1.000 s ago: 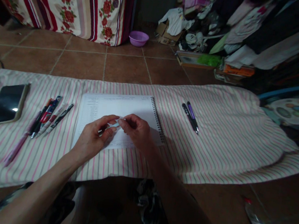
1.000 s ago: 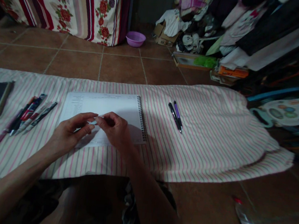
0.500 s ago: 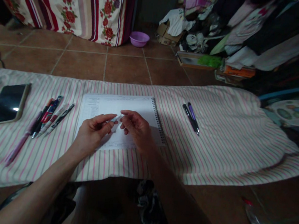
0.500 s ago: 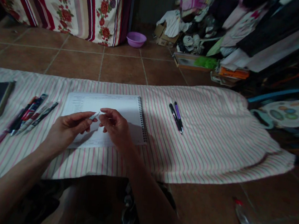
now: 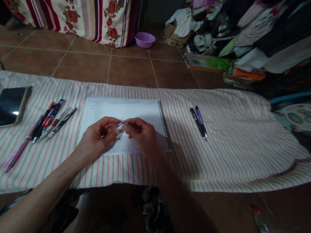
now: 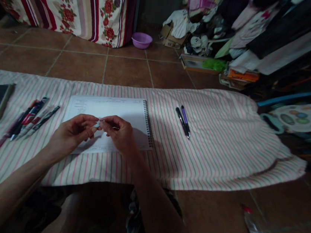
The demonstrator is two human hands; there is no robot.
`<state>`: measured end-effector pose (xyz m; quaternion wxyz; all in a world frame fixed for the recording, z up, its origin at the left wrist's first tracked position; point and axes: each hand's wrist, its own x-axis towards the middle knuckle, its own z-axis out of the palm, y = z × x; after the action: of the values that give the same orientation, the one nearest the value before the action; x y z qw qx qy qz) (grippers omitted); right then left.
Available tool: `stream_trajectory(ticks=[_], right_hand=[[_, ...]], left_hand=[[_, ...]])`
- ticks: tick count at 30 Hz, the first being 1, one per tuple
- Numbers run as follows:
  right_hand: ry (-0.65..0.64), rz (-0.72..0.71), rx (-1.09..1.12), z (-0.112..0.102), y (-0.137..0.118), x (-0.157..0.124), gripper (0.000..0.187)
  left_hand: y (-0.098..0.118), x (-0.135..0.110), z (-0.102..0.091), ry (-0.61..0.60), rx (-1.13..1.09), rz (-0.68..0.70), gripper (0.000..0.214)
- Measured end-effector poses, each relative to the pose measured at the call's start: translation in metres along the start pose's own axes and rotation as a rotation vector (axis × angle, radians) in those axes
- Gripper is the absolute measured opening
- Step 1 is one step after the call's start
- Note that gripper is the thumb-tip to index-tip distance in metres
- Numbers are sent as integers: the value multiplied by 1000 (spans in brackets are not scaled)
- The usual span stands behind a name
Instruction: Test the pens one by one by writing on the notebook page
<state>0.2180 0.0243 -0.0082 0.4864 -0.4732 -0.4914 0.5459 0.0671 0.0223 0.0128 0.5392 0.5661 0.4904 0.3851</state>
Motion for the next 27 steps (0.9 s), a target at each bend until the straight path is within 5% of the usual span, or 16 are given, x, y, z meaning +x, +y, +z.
stream_trajectory(ticks=[6, 18, 27], right_hand=[[62, -79, -160, 2, 6, -1, 24], [-55, 104, 291, 4, 10, -1, 26], [0, 127, 291, 7, 6, 1, 12]], left_hand=[[-3, -4, 2, 12, 74, 15, 21], [0, 0, -1, 4, -150, -70, 25], [2, -2, 2, 11, -87, -57, 25]])
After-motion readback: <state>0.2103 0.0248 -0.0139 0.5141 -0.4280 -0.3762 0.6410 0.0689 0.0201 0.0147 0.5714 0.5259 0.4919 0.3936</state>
